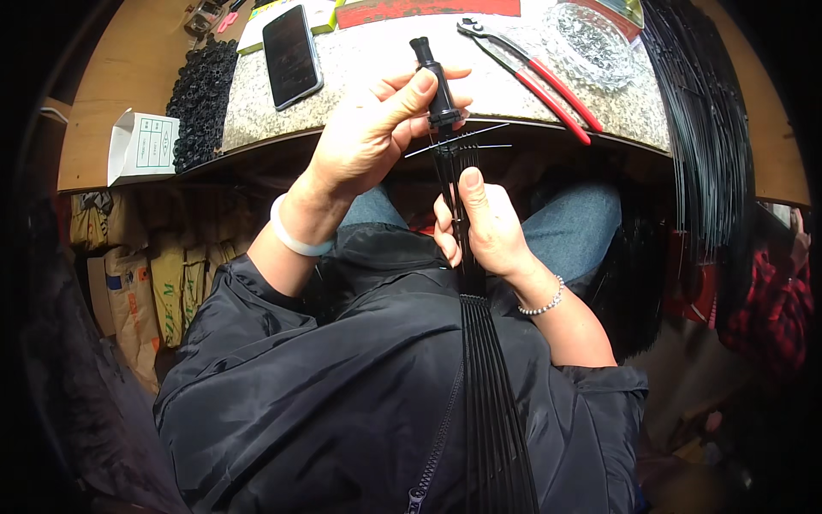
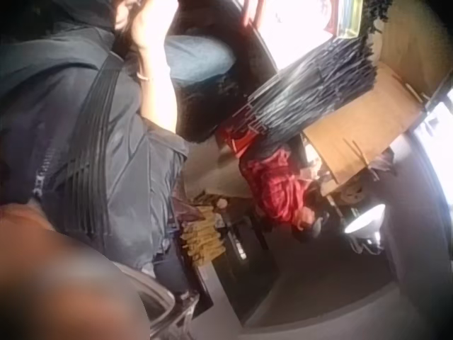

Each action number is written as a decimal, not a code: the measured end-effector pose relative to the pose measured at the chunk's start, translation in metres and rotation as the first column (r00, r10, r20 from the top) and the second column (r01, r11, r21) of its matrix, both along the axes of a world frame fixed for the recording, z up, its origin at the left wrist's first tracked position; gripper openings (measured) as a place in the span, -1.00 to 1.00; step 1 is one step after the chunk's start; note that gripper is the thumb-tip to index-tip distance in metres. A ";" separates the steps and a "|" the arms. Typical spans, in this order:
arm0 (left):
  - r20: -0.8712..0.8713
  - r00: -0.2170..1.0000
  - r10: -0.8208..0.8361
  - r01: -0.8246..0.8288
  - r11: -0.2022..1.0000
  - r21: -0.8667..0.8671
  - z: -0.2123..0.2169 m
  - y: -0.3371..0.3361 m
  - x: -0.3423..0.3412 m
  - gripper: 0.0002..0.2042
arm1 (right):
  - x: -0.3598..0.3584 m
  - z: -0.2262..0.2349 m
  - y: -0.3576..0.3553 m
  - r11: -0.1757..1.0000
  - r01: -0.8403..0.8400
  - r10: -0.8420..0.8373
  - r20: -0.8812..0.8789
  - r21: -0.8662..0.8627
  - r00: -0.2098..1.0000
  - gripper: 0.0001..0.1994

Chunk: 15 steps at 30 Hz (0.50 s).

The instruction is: The person is using pliers and their hands to assemble various black plastic and metal components that appear to be for umbrellas at a factory workbench.

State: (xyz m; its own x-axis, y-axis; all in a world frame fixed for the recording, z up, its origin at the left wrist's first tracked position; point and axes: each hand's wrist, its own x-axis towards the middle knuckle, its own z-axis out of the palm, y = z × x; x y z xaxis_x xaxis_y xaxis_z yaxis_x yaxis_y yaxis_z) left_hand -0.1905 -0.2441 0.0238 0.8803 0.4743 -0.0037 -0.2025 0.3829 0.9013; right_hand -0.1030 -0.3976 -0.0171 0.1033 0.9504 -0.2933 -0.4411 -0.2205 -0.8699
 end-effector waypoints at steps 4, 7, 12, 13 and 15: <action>0.008 1.000 0.025 -0.025 0.999 0.019 0.001 -0.002 0.000 -0.58 | -0.002 0.001 0.001 1.000 0.005 -0.004 0.048 -0.021 0.999 -0.33; 0.022 1.000 0.007 -0.008 0.999 0.054 0.002 -0.003 -0.001 -0.60 | -0.002 0.002 0.001 1.000 0.005 -0.004 0.053 -0.021 0.999 -0.33; 0.030 0.999 -0.041 0.040 0.999 0.033 0.002 -0.006 -0.003 -0.60 | -0.002 0.002 0.001 0.999 0.020 -0.019 0.047 -0.025 0.999 -0.32; 0.036 0.999 -0.034 0.032 0.998 0.045 0.001 -0.007 -0.003 -0.60 | -0.001 0.001 0.000 0.999 0.022 -0.020 0.047 -0.025 0.999 -0.32; 0.042 0.999 -0.027 0.025 0.998 0.056 0.001 -0.008 -0.003 -0.59 | 0.000 0.000 -0.001 1.000 0.002 -0.002 -0.005 0.005 1.000 -0.35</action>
State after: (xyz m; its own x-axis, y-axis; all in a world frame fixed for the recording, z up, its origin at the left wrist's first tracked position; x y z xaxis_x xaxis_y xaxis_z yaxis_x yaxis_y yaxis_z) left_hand -0.1936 -0.2522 0.0244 0.8911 0.4498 0.0599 -0.2320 0.3382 0.9120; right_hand -0.1029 -0.3982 -0.0172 0.1034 0.9517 -0.2890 -0.4461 -0.2153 -0.8687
